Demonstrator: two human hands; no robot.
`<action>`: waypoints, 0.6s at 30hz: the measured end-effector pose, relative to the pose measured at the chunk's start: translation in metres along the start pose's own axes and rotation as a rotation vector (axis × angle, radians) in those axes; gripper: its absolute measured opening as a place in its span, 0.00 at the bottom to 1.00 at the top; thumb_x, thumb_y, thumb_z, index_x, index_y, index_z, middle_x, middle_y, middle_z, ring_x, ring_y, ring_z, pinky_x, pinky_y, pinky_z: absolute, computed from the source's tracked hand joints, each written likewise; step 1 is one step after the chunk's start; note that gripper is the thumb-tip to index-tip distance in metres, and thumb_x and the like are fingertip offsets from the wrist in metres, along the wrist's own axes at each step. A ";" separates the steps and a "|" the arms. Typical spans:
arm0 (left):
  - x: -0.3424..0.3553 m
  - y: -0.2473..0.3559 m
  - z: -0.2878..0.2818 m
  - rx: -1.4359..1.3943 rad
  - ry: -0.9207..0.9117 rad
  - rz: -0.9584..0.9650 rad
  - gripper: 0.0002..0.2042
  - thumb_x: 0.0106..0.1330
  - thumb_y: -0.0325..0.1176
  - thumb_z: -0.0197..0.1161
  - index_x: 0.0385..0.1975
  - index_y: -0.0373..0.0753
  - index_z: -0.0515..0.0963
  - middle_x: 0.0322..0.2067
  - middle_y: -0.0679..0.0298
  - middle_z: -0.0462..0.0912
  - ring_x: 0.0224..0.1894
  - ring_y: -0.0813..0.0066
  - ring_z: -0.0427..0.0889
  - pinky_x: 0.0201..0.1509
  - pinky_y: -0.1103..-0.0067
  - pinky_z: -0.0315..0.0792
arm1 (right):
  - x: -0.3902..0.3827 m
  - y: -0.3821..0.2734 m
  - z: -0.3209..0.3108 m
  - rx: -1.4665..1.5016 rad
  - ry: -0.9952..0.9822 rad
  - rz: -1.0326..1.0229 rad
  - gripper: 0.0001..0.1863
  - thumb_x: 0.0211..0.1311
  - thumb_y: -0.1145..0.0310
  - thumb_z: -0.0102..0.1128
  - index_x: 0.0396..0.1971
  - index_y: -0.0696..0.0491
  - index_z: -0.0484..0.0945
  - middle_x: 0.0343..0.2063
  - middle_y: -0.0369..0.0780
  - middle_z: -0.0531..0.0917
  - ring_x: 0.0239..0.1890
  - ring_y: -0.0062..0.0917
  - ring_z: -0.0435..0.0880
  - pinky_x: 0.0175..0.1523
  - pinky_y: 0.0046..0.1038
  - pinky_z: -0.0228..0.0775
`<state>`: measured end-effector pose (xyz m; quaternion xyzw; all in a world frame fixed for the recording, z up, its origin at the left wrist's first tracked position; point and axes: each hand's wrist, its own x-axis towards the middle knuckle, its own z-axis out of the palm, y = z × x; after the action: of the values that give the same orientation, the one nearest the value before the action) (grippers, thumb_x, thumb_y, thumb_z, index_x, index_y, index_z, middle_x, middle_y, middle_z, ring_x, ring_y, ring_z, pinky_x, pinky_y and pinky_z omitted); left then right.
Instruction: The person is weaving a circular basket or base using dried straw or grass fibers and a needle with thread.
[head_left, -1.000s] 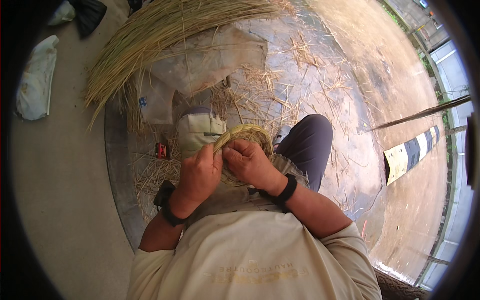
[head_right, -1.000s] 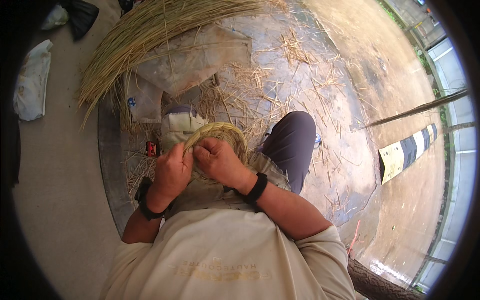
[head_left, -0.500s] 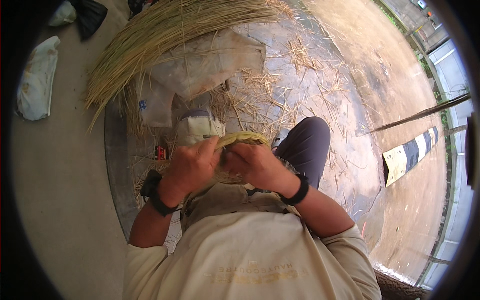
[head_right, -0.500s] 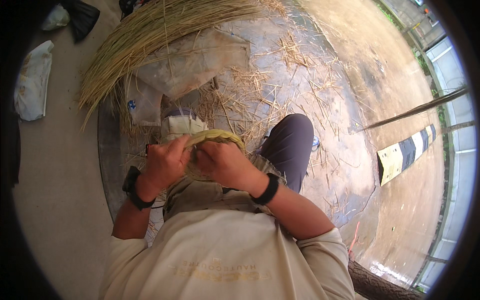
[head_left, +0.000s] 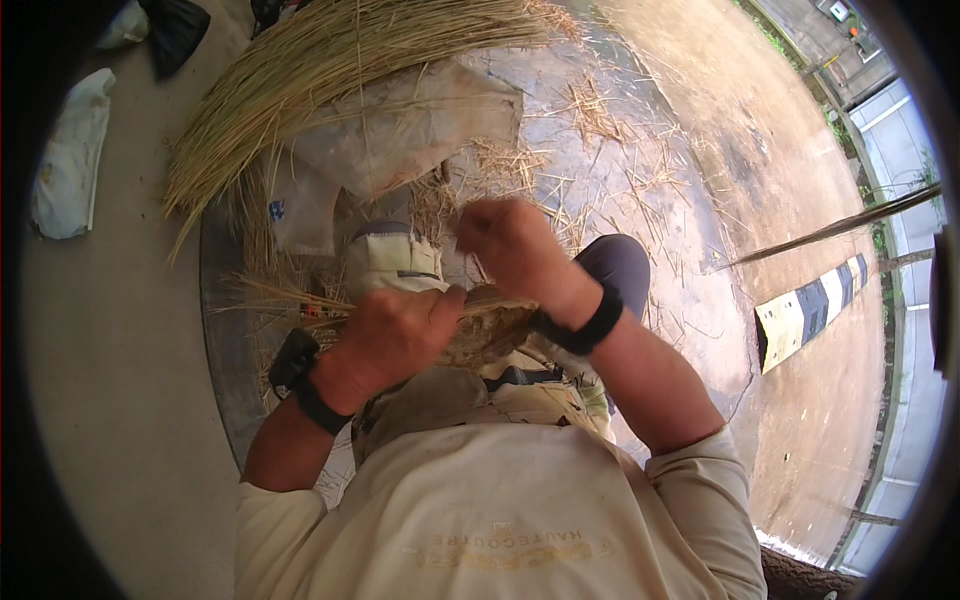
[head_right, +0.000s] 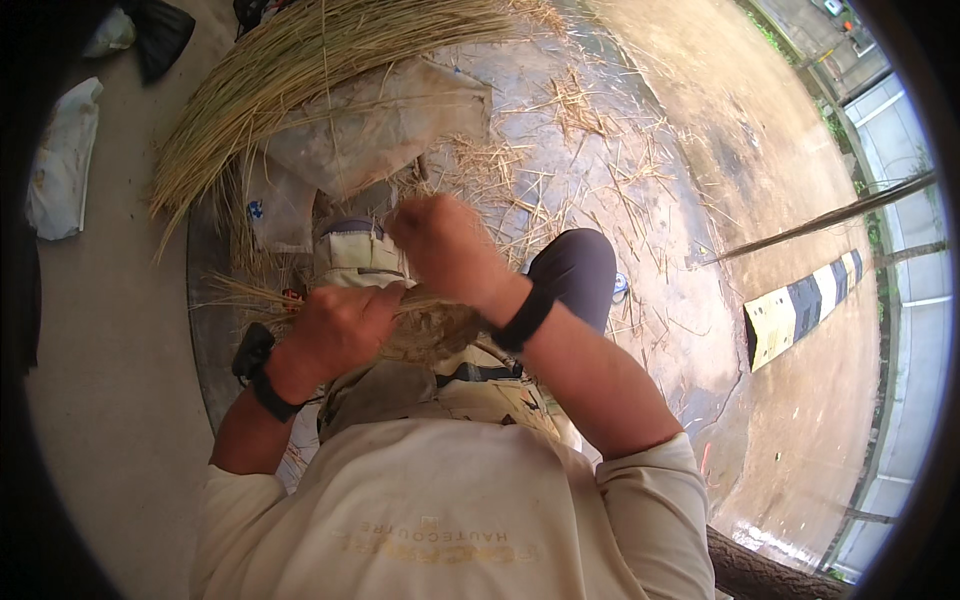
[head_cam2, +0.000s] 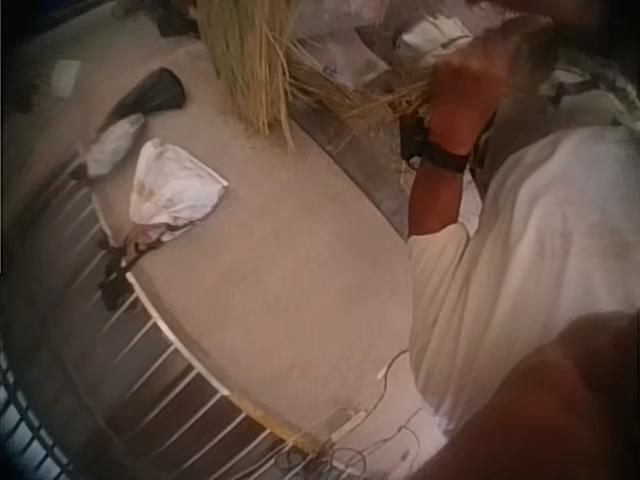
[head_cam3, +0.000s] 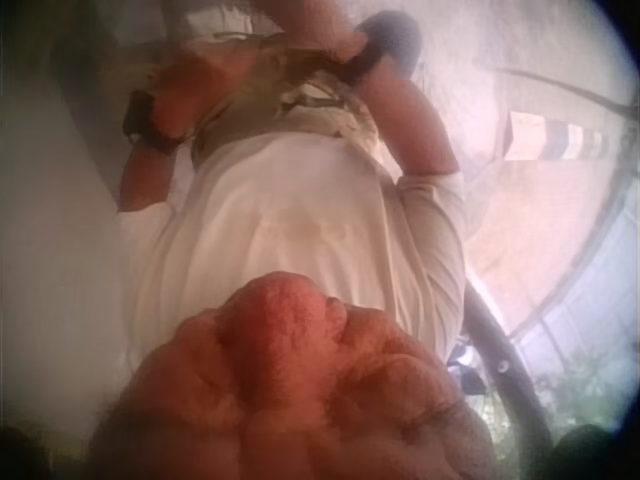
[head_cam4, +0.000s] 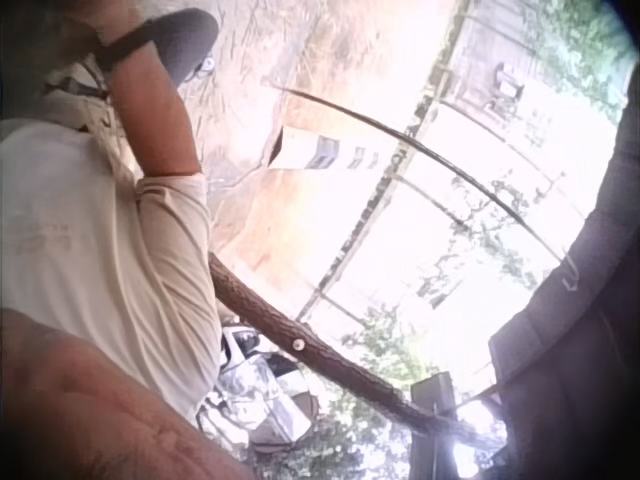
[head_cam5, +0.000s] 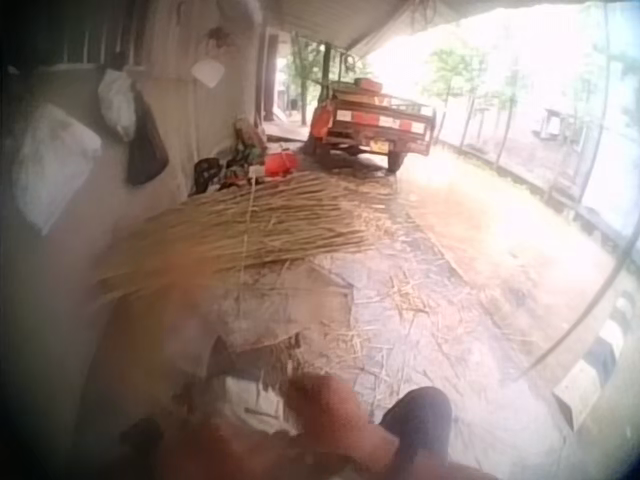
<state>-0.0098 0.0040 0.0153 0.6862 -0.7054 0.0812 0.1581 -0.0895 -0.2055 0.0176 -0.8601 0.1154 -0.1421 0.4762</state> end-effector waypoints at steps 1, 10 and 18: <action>-0.001 0.000 0.000 -0.017 0.005 -0.005 0.10 0.64 0.28 0.63 0.43 0.34 0.80 0.22 0.62 0.79 0.22 0.63 0.83 0.24 0.69 0.77 | 0.008 -0.005 -0.005 0.138 0.043 0.135 0.12 0.69 0.64 0.63 0.33 0.58 0.84 0.25 0.51 0.85 0.29 0.48 0.87 0.36 0.44 0.78; -0.013 -0.033 -0.005 0.024 0.027 -0.126 0.08 0.67 0.27 0.62 0.44 0.35 0.77 0.23 0.59 0.82 0.23 0.59 0.85 0.24 0.66 0.77 | -0.033 -0.053 -0.027 1.246 0.082 0.102 0.15 0.78 0.68 0.59 0.55 0.60 0.81 0.34 0.41 0.87 0.32 0.30 0.88 0.37 0.32 0.83; -0.103 -0.141 -0.084 0.303 -0.057 -0.541 0.05 0.72 0.29 0.58 0.44 0.39 0.76 0.32 0.49 0.85 0.31 0.43 0.85 0.33 0.54 0.77 | -0.130 -0.055 -0.151 -0.090 0.261 -0.191 0.09 0.73 0.73 0.63 0.44 0.63 0.86 0.34 0.48 0.90 0.24 0.31 0.88 0.32 0.31 0.80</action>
<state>0.1409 0.1227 0.0455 0.8669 -0.4811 0.1208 0.0501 -0.2609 -0.2519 0.1234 -0.8618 0.1005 -0.2919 0.4026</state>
